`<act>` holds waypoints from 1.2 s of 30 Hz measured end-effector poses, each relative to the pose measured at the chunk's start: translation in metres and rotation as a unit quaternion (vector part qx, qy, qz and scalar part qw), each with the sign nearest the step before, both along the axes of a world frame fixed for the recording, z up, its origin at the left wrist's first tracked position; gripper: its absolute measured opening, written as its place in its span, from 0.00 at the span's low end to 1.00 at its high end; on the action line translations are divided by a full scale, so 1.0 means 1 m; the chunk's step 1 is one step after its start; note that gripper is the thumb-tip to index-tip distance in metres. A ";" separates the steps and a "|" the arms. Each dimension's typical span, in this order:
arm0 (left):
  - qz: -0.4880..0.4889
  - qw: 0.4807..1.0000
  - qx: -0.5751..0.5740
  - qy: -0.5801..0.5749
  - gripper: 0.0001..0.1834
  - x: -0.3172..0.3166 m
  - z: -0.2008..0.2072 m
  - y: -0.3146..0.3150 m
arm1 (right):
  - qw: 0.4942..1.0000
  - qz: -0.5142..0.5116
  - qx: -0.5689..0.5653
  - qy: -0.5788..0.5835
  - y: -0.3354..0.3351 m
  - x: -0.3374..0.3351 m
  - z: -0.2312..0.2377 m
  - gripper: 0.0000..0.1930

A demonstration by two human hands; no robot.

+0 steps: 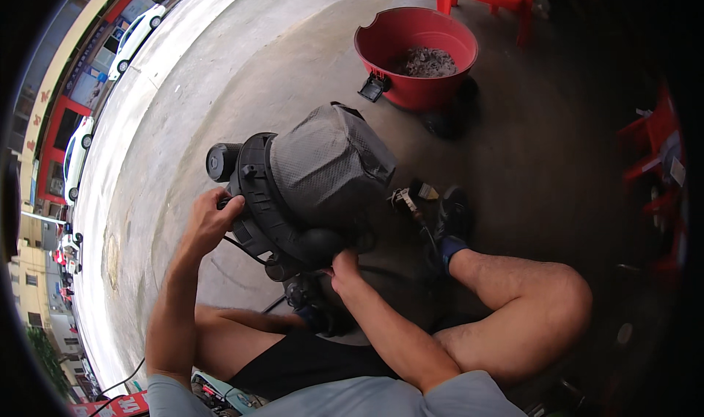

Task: Cleaning a vacuum cleaner with an air blow gun and a brush.

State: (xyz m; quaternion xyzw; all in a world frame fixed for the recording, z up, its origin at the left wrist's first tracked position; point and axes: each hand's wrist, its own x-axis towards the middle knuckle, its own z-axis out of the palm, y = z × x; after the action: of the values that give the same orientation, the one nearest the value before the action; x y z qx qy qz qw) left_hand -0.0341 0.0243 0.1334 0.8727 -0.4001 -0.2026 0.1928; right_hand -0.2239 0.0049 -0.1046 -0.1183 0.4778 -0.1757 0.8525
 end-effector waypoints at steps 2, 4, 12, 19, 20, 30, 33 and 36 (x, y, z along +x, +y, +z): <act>0.015 0.999 -0.026 -0.015 0.24 0.003 0.014 0.002 | 0.998 0.014 -0.036 -0.039 -0.011 0.012 0.008 0.18; 0.049 0.997 -0.051 -0.004 0.23 0.004 0.023 -0.003 | 0.999 -0.001 -0.029 -0.034 -0.027 0.035 -0.004 0.17; 0.060 0.989 -0.038 -0.126 0.25 0.028 -0.004 -0.038 | 0.991 0.087 -0.073 -0.072 -0.109 0.079 -0.024 0.18; 0.054 0.986 0.032 -0.154 0.28 0.031 -0.027 -0.048 | 0.991 0.122 -0.041 -0.046 -0.119 0.089 -0.042 0.17; 0.051 0.987 0.040 -0.150 0.28 0.030 -0.028 -0.049 | 0.991 0.118 -0.035 -0.045 -0.120 0.088 -0.047 0.17; 0.013 0.987 0.071 -0.147 0.28 -0.010 -0.036 -0.060 | 0.964 0.216 -0.149 0.052 -0.146 0.053 -0.073 0.14; 0.019 0.985 0.097 -0.141 0.29 -0.015 -0.036 -0.058 | 0.872 0.163 -0.400 0.232 -0.158 0.018 -0.074 0.12; 0.014 0.986 0.097 -0.138 0.29 -0.019 -0.034 -0.058 | 0.734 0.050 -0.575 0.357 -0.180 -0.026 -0.072 0.12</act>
State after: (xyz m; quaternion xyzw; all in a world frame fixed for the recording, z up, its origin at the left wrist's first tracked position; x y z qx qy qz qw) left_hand -0.0527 -0.0337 0.0998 0.9123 -0.3894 -0.1155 0.0528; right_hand -0.2497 -0.1751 -0.1766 -0.6640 0.5481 -0.3190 0.3962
